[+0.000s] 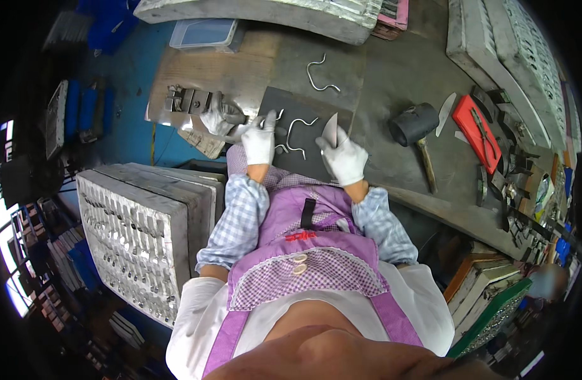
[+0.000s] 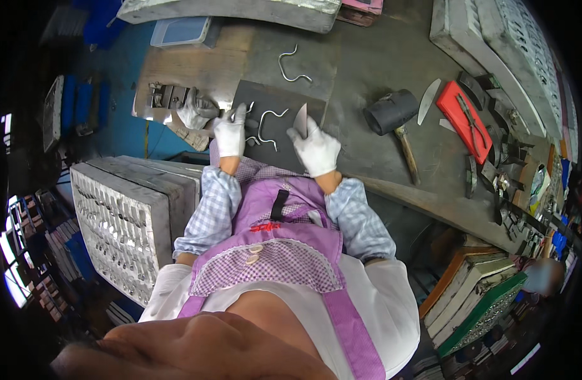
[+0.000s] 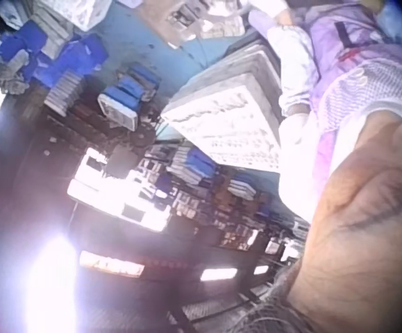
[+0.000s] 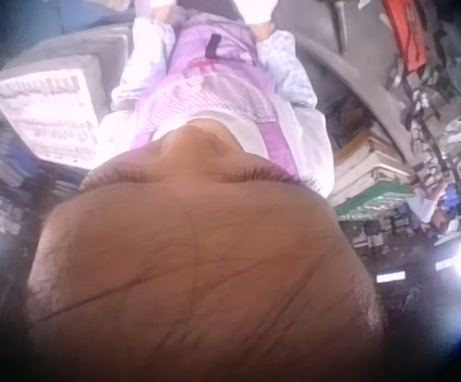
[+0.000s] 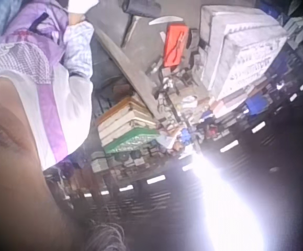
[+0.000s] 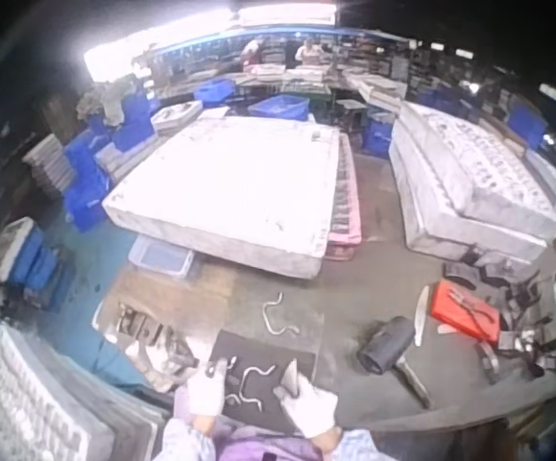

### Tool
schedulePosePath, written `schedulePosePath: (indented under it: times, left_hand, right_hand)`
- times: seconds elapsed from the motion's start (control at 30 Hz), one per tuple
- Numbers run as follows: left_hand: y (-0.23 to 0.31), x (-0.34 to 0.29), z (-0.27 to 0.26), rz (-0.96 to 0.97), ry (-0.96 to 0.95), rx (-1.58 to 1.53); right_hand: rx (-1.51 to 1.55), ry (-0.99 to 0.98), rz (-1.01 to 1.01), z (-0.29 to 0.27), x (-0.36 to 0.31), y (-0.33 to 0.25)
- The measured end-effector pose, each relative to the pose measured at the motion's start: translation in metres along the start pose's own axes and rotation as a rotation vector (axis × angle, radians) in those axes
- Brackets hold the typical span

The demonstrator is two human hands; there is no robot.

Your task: Hammering and shaping wire metal components on a jig and organizing them into trays.

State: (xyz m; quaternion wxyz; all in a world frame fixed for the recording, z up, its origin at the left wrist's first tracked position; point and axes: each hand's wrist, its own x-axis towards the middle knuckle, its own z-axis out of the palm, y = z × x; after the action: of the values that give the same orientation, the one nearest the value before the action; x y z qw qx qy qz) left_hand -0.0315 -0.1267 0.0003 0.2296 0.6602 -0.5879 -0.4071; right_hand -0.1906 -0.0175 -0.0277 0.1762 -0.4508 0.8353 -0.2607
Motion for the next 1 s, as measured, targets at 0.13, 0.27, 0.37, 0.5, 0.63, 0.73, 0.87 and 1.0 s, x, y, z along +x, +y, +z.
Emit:
schedulePosePath:
  times: [0.13, 0.27, 0.37, 0.5, 0.63, 0.73, 0.87, 1.0]
  left_hand:
    - [-0.014, 0.027, 0.037, 0.246, 0.171, 0.077]
    - [0.015, 0.019, 0.04, 0.107, -0.018, -0.024]
    - [0.003, 0.017, 0.037, 0.26, -0.127, 0.04]
    - [0.063, 0.05, 0.022, 0.589, -0.115, 0.622]
    - [0.047, 0.127, 0.063, 1.139, -0.104, 0.885]
    - [0.064, 0.141, 0.071, 1.11, -0.24, 0.71]
    - [0.072, 0.129, 0.013, 0.791, -0.382, 0.474]
    - [0.088, 0.082, -0.055, 0.745, -0.151, 0.33]
  right_hand:
    - [-0.032, -0.061, 0.05, -0.012, 0.048, 0.01]
    - [0.026, -0.137, -0.029, -0.027, 0.061, 0.033]
    - [-0.106, -0.224, 0.004, -0.039, 0.034, 0.03]
    - [0.026, 0.03, 0.085, -0.077, 0.019, 0.036]
    - [0.439, 0.541, 0.07, -0.137, 0.017, 0.045]
    - [0.046, 0.687, 0.056, -0.119, 0.003, 0.12]
    - [-0.488, 0.521, -0.127, -0.096, -0.022, 0.171]
    - [0.088, 0.223, 0.372, -0.119, 0.034, 0.12]
